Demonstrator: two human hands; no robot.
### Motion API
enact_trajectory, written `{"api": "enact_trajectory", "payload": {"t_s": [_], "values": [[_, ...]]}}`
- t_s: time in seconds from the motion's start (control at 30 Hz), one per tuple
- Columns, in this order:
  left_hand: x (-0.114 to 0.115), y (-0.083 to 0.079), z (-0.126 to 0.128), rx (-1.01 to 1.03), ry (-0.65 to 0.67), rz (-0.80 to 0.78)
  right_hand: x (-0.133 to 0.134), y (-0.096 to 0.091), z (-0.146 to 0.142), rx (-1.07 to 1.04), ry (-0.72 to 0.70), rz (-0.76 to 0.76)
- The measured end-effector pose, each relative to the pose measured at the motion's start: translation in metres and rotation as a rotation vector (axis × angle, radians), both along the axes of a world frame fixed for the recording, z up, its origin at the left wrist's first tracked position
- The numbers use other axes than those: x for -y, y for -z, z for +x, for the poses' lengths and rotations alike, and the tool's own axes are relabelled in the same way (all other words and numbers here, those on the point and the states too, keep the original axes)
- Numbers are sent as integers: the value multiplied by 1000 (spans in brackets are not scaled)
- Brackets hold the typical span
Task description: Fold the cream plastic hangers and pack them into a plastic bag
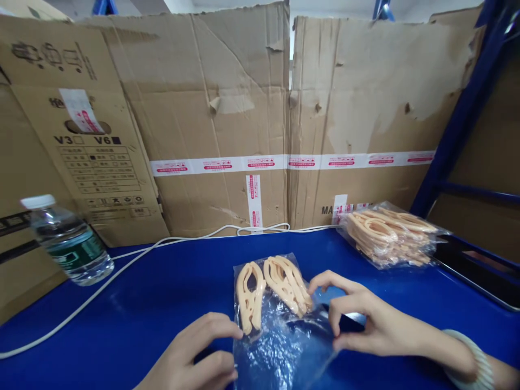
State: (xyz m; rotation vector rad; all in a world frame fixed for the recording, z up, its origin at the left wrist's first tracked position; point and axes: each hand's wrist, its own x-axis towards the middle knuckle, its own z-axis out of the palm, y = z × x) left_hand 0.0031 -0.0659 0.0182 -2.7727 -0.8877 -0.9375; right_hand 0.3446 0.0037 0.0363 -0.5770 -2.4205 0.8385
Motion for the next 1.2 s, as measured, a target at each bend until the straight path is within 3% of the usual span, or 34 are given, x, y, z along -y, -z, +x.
{"api": "enact_trajectory", "payload": {"t_s": [0.17, 0.37, 0.5, 0.63, 0.73, 0.93, 1.2], "values": [[-1, 2, 10, 184, 73, -78, -2, 4, -4, -121, 39, -66], [-2, 7, 21, 241, 57, -31, 1, 11, -11, -143, 86, -161], [-3, 10, 18, 256, 4, 24, 2, 14, -10, -132, 163, -250], [-8, 17, 12, 216, 83, 35, 3, 15, -9, -119, 198, -267], [-8, 16, 10, 301, 113, -34, 5, 15, -9, -101, 228, -244], [-1, 7, 10, 421, -41, -244, 13, 17, -16, -100, 255, -333], [-6, 16, 6, 428, -177, -358, 14, 30, -34, -146, 334, -461]]}}
